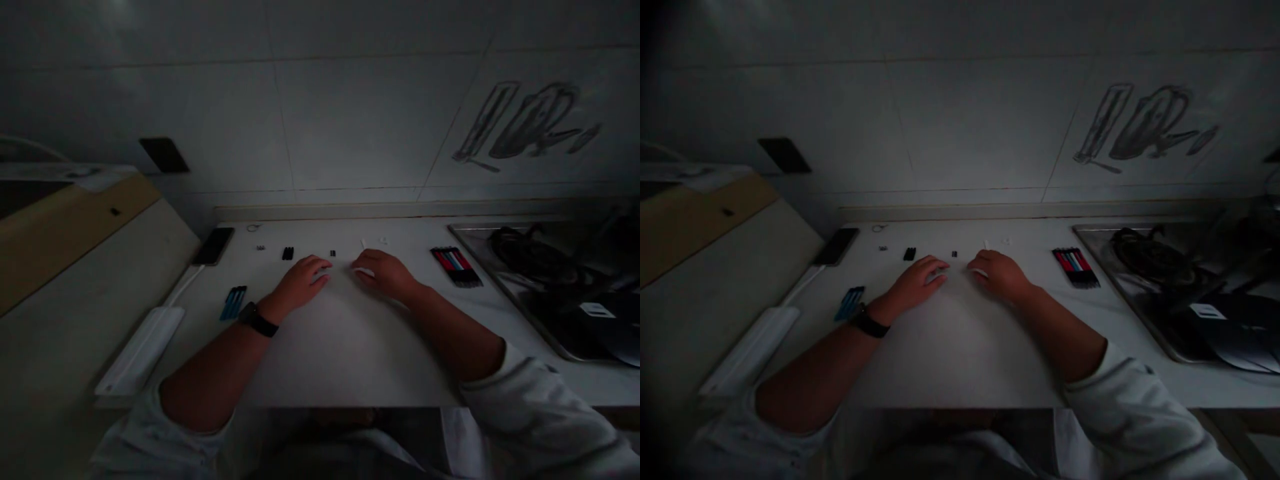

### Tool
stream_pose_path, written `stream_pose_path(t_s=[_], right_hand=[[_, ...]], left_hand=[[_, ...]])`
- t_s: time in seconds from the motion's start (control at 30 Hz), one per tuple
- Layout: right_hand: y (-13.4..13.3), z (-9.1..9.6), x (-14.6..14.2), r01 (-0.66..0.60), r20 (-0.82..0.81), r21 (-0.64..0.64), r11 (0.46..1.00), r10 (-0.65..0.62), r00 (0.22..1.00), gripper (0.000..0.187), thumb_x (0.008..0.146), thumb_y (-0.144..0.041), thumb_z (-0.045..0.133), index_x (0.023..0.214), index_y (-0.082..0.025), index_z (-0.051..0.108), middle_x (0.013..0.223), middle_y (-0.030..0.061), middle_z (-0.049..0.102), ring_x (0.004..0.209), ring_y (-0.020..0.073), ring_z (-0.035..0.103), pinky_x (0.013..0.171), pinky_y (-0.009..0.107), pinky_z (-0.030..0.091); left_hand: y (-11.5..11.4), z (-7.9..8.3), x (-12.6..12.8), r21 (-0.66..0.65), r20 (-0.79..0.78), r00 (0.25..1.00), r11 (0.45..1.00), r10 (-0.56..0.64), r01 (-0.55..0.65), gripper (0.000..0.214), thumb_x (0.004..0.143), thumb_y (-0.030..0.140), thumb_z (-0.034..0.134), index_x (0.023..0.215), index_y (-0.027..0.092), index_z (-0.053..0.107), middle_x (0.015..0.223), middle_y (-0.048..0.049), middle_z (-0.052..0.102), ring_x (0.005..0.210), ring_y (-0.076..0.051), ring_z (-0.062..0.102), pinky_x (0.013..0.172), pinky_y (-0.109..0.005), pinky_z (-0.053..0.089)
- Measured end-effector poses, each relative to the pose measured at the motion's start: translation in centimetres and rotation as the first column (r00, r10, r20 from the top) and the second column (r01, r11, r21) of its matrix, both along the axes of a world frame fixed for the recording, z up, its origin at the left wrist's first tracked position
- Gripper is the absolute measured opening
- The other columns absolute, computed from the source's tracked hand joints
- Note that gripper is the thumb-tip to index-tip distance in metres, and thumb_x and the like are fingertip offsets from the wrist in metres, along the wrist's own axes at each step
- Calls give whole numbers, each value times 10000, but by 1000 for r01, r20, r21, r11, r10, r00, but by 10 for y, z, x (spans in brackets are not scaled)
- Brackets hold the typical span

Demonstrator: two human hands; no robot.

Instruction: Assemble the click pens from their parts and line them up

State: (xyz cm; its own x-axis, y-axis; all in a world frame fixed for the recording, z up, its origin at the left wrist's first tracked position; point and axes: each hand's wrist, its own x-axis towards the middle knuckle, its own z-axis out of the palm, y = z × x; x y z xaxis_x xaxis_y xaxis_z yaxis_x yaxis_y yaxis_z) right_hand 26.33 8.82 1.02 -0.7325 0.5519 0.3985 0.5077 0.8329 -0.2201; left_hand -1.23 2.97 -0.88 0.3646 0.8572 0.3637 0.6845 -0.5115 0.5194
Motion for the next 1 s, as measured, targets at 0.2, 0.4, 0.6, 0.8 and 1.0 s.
stream_pose_path(t_s=[0.2,0.4,0.6,0.8,1.0], right_hand=[[-7,-15,-15,-151,137,-66,986,159,978,216,1002,-230,560,1042,-208,771,983,100,720,928,228,660,856,347,509],[-2,-16,-11,-178,101,-91,980,186,977,231,1009,-237,547,1064,-208,769,1036,106,725,960,235,670,889,370,525],[-3,-16,-12,-197,107,-75,978,204,973,255,1028,-251,522,1050,-207,772,1038,105,727,965,240,672,897,380,530],[0,-20,-11,-206,78,-101,973,214,974,252,1014,-261,531,1058,-216,775,1043,104,732,963,236,680,895,379,537],[-1,-17,-12,-221,58,-95,971,228,972,281,1025,-285,511,1065,-212,779,1049,115,734,990,249,675,921,400,537]], left_hand=[[-5,6,4,11,5,999,999,53,-53,263,978,238,630,1237,214,665,1193,-66,667,844,-155,628,846,-334,552],[-11,38,-5,109,28,973,967,229,-231,254,981,224,622,1231,207,663,1157,-61,694,748,-129,606,854,-317,530],[-32,63,-64,120,-53,911,908,409,-400,250,999,221,551,1214,200,677,1182,-84,690,832,-165,654,868,-333,539],[-77,27,-125,115,-314,747,804,587,-583,319,950,155,541,1233,187,686,1251,-129,660,1161,-287,626,1050,-455,487],[-102,8,-126,126,-389,680,767,621,-629,406,933,256,638,1333,185,633,1318,-141,631,1192,-321,600,1047,-470,470]])
